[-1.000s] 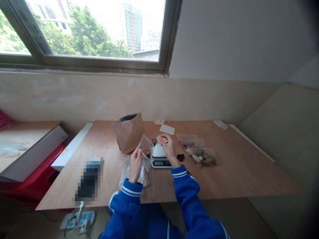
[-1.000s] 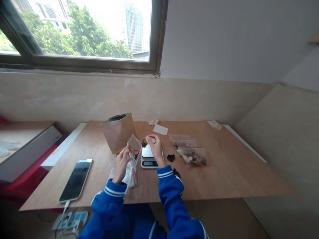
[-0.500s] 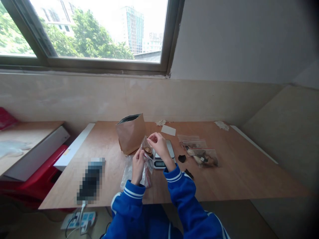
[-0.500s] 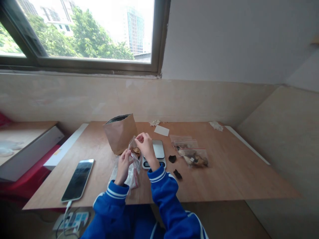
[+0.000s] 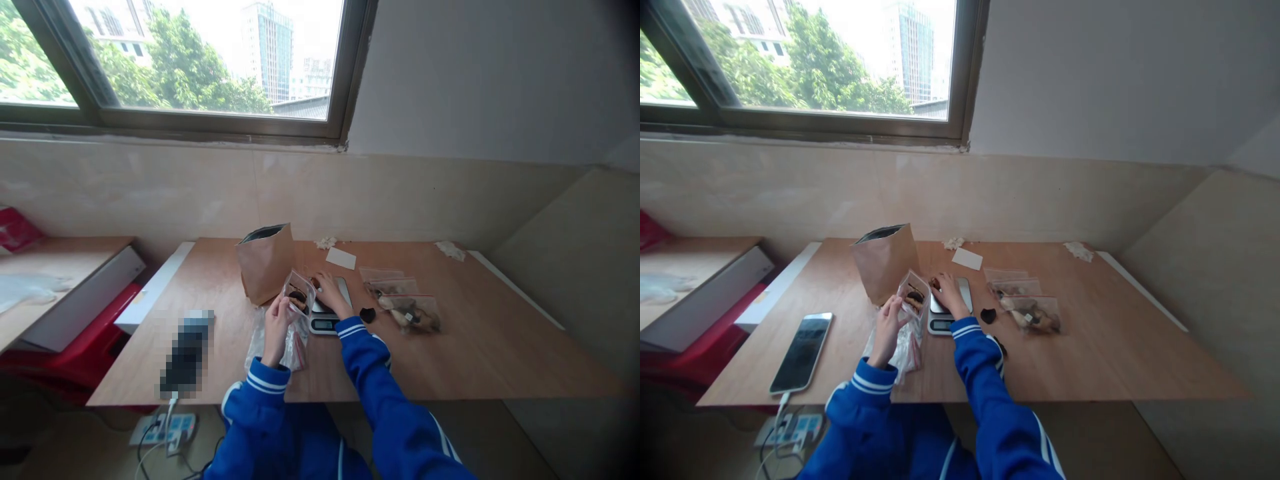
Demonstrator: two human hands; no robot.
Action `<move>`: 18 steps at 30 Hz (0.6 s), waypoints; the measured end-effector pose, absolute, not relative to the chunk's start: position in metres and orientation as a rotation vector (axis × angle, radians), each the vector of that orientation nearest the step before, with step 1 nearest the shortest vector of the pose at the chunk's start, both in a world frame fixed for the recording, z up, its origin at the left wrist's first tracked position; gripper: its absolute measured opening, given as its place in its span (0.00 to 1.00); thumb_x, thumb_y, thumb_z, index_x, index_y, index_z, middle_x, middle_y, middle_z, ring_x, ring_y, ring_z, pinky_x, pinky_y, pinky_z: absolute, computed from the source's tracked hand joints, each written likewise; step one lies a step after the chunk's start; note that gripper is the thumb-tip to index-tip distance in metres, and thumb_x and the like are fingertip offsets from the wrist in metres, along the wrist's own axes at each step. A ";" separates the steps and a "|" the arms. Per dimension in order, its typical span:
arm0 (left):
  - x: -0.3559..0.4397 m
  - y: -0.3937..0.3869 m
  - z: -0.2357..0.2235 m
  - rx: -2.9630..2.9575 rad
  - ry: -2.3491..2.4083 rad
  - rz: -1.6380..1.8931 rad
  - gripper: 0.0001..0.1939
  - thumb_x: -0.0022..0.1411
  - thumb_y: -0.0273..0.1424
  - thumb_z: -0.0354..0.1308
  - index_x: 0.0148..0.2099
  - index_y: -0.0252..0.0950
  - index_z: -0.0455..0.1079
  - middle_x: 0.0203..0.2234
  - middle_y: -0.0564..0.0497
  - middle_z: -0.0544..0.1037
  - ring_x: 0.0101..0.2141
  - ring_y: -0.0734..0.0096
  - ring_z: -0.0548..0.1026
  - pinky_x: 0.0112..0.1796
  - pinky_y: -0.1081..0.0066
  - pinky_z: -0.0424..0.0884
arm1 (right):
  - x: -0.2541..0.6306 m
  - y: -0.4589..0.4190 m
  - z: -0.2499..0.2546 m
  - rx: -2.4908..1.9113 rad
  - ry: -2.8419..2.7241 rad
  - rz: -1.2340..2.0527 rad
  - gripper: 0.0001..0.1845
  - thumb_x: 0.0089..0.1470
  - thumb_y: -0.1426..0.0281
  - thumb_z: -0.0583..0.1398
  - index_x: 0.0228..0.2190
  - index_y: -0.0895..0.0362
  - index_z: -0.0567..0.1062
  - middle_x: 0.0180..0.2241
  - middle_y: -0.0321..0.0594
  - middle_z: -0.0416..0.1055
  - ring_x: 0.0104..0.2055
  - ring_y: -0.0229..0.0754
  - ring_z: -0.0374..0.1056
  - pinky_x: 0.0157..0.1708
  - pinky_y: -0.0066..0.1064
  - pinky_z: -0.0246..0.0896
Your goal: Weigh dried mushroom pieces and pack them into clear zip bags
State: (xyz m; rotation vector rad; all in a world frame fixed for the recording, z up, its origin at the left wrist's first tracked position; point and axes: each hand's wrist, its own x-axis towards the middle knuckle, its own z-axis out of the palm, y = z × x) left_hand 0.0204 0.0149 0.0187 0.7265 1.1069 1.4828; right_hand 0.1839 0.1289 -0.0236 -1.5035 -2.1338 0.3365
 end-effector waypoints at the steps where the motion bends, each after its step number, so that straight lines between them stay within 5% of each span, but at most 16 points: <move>1: 0.020 0.015 0.019 0.730 1.113 1.485 0.24 0.53 0.47 0.61 0.45 0.34 0.73 0.40 0.45 0.78 0.41 0.62 0.75 0.36 0.69 0.73 | 0.184 0.128 -0.026 -1.497 -2.123 0.343 0.14 0.55 0.70 0.60 0.44 0.58 0.75 0.47 0.50 0.71 0.52 0.49 0.63 0.52 0.39 0.56; 8: 0.018 0.017 0.001 0.897 1.157 1.524 0.26 0.58 0.45 0.57 0.54 0.36 0.71 0.48 0.44 0.77 0.49 0.59 0.74 0.45 0.63 0.72 | 0.184 0.105 0.021 -1.203 -1.510 0.646 0.19 0.58 0.58 0.57 0.44 0.57 0.74 0.40 0.44 0.74 0.38 0.43 0.69 0.40 0.34 0.63; 14: 0.020 0.016 -0.006 0.977 1.085 1.545 0.26 0.62 0.43 0.54 0.60 0.39 0.67 0.57 0.45 0.70 0.58 0.59 0.66 0.55 0.62 0.65 | 0.180 0.062 0.092 -1.162 -1.799 0.705 0.20 0.59 0.55 0.54 0.46 0.52 0.75 0.39 0.40 0.75 0.37 0.43 0.70 0.39 0.33 0.63; 18: 0.017 0.012 0.004 0.960 1.060 1.575 0.26 0.62 0.43 0.55 0.59 0.38 0.67 0.54 0.45 0.73 0.58 0.59 0.66 0.56 0.61 0.63 | 0.187 0.042 0.094 -1.270 -1.768 0.566 0.21 0.62 0.55 0.51 0.45 0.54 0.75 0.44 0.44 0.73 0.45 0.45 0.69 0.43 0.35 0.63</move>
